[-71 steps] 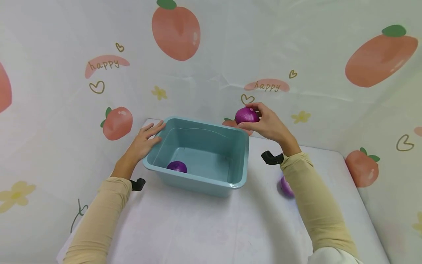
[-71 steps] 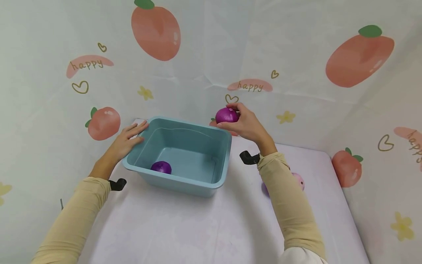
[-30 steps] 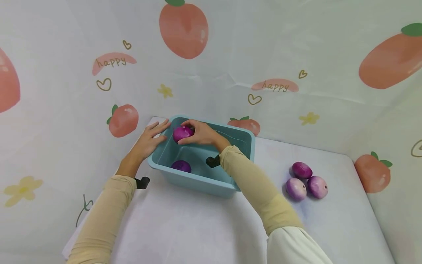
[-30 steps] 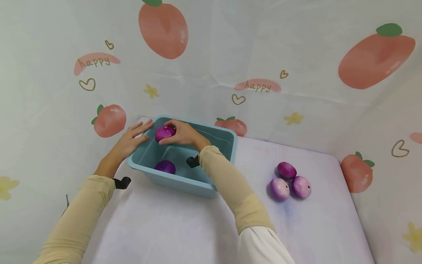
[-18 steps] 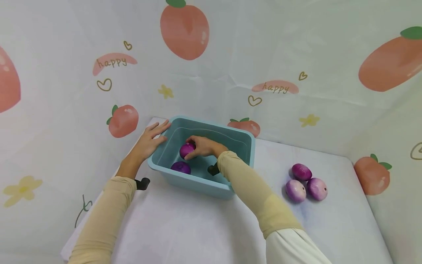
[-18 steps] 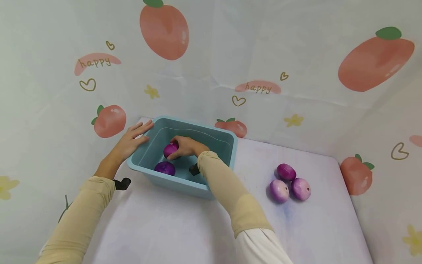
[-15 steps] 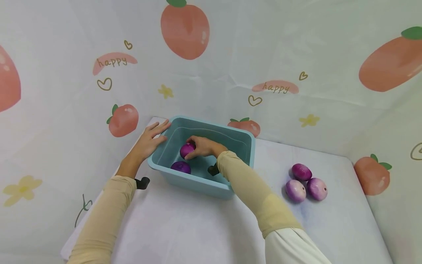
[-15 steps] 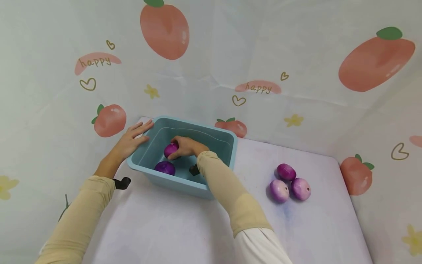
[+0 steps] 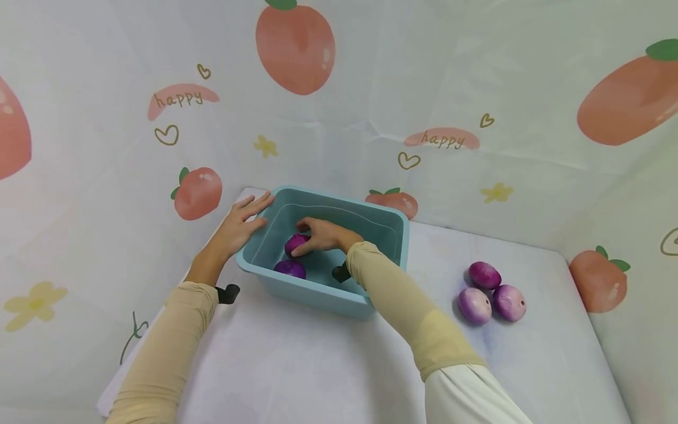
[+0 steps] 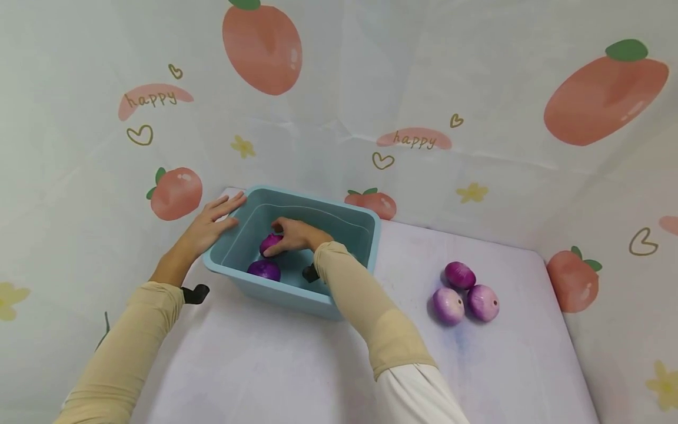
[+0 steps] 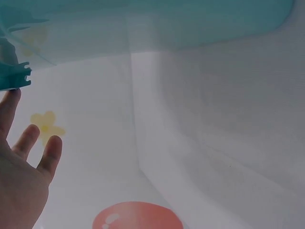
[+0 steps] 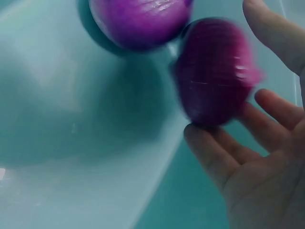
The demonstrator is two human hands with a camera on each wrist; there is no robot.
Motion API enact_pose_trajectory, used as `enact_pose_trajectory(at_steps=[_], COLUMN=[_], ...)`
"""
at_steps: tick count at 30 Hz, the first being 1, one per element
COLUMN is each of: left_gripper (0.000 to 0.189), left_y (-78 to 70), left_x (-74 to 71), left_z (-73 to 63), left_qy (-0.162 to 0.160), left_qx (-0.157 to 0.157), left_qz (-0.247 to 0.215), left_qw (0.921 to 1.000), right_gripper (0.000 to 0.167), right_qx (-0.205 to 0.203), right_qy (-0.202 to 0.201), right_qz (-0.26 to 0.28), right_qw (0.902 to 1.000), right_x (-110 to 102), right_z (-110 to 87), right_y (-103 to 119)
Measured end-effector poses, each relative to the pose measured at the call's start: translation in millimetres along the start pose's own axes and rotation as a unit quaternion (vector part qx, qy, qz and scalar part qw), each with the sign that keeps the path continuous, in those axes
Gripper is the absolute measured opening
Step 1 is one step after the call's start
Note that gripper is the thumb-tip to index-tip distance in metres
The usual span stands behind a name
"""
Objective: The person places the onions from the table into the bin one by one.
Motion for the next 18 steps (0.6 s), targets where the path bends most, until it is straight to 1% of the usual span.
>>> enact_pose_trajectory(at_steps=[5,8,13,18], left_gripper=[0.055,0.055,0.055,0.055], left_y=[0.4,0.1,-0.2,0.2], left_x=[-0.2,-0.5,-1.1,-0.9], left_z=[-0.1,0.1,-0.3,-1.2], left_qy=[-0.001,0.000,0.001,0.002], left_qx=[-0.004,-0.003,0.000,0.003], left_qz=[-0.001,-0.003,-0.002,-0.006], left_qw=[1.0000,1.0000,1.0000,1.0000], right_gripper=[0.086,0.086,0.084,0.081], right_qx=[0.009,0.012,0.004,-0.006], right_qy=[0.021,0.025,0.020,0.007], right_qz=[0.023,0.025,0.012,0.001], right_qw=[0.9995,0.9993,0.9997,1.0000], right_x=[3.0,2.8,-2.8,-14.3], right_z=[-0.2,-0.7,-2.8,-7.0], right_y=[-1.3,-0.8,5.7,17.3])
Point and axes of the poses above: each hand's wrist, its own z-axis towards the middle knuckle, its own x-axis out of the palm, y = z × x, the point moved 7 cm from there along z, towards the middle knuckle, and after that the axes turned 11 degrees about -x, right-handed, at the moved point
